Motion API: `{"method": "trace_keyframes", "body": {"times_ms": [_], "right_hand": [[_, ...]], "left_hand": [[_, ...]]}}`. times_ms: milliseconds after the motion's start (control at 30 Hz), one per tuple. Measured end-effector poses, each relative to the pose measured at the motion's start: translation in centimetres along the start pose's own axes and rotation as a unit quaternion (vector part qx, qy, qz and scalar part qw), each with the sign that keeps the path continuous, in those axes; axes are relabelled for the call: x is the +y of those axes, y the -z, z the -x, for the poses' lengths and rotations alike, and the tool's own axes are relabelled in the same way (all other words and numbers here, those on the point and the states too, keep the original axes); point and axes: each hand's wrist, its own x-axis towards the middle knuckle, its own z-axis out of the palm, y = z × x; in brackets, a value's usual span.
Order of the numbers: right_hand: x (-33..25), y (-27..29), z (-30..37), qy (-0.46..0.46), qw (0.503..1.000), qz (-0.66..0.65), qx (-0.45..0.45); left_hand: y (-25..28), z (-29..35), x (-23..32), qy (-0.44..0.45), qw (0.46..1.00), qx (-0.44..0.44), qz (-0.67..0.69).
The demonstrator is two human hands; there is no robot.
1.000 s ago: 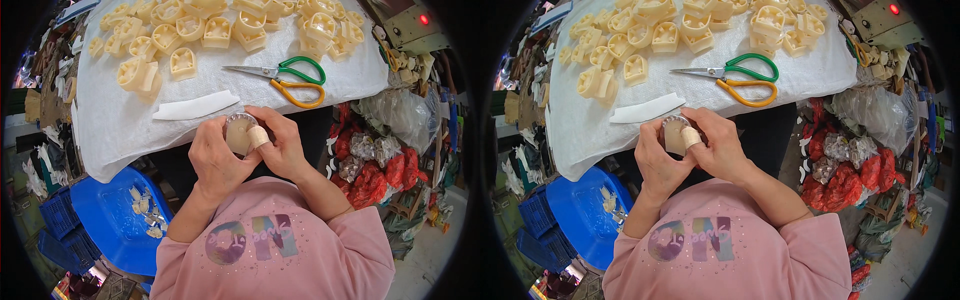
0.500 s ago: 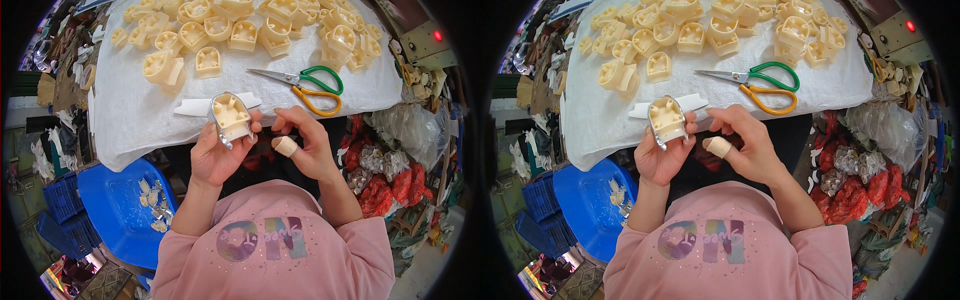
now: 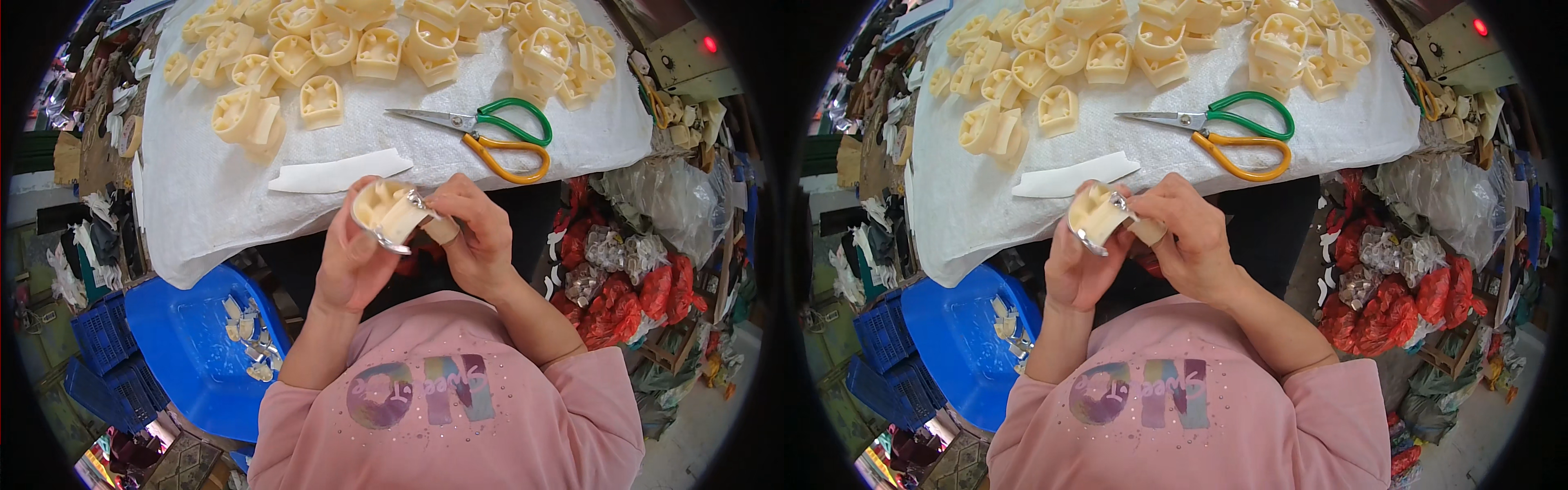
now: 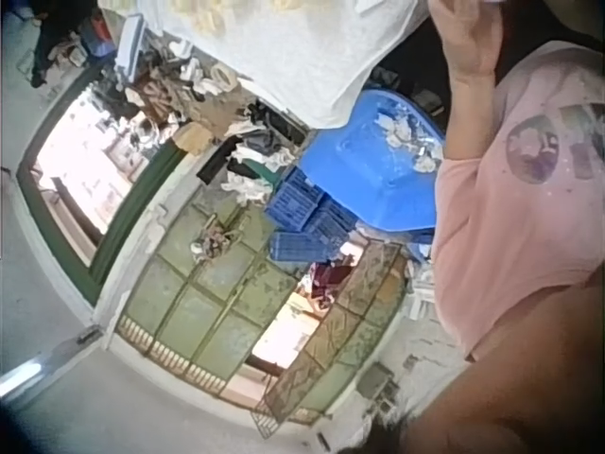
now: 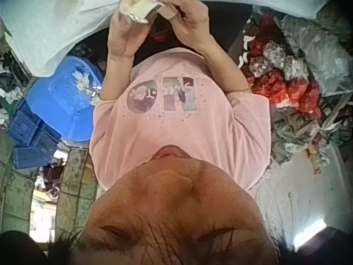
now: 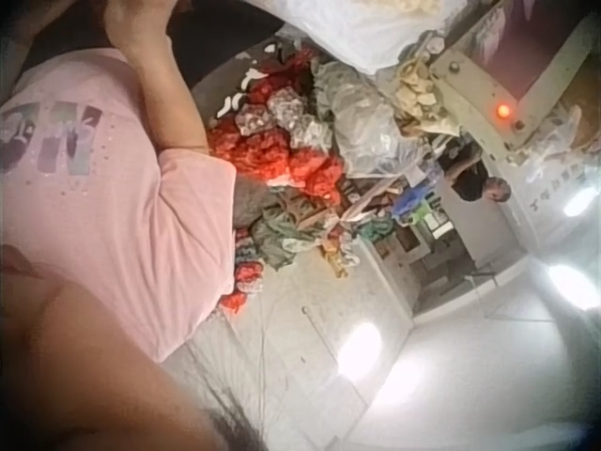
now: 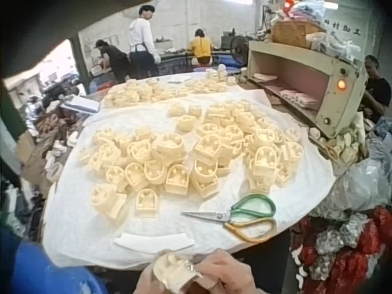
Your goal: Trim and assemble small shoe components in a manufacturing setting.
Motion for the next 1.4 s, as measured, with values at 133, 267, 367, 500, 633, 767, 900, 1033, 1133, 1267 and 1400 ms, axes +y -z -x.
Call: {"method": "trace_keyframes", "body": {"times_ms": [133,267,367,500,633,767,900,1033,1133,1267,1400], "right_hand": [[0.1,2.2,-0.9,-0.038,0.997,0.032,-0.054],[1.4,6.8,-3.1,-0.062,0.938,0.331,-0.083],[2.7,8.8,-3.8,-0.027,0.862,0.491,-0.123],[2.3,8.8,-4.6,-0.009,0.854,0.484,-0.189],[2.2,9.2,-3.9,-0.02,0.862,0.484,-0.149],[1.0,9.7,-1.0,-0.149,0.933,0.325,-0.04],[-0.8,9.5,1.9,-0.28,0.953,0.109,-0.04],[-1.6,10.0,3.9,-0.368,0.926,-0.039,-0.073],[-2.5,9.9,3.9,-0.284,0.951,-0.051,-0.114],[-3.2,9.0,3.1,-0.24,0.934,-0.009,-0.264],[-3.1,8.2,4.0,-0.266,0.906,0.017,-0.329]], "left_hand": [[-1.4,-0.1,1.7,0.027,0.959,0.006,-0.281],[-0.4,-0.3,2.1,-0.015,0.904,-0.022,-0.426],[-1.3,-0.3,1.9,-0.021,0.902,0.035,-0.431],[-1.3,-0.2,2.1,-0.059,0.862,0.036,-0.503],[-1.2,0.0,2.6,-0.054,0.858,0.04,-0.51],[-1.0,0.1,2.5,-0.076,0.874,0.032,-0.479],[-0.7,-0.2,2.6,-0.094,0.872,0.028,-0.479],[-0.7,-0.3,2.5,-0.105,0.867,0.037,-0.486],[-0.6,-0.3,2.5,-0.156,0.818,0.045,-0.552],[-0.4,-0.1,2.6,-0.211,0.74,0.03,-0.638],[-0.7,-0.1,2.5,-0.24,0.682,0.007,-0.69]]}}
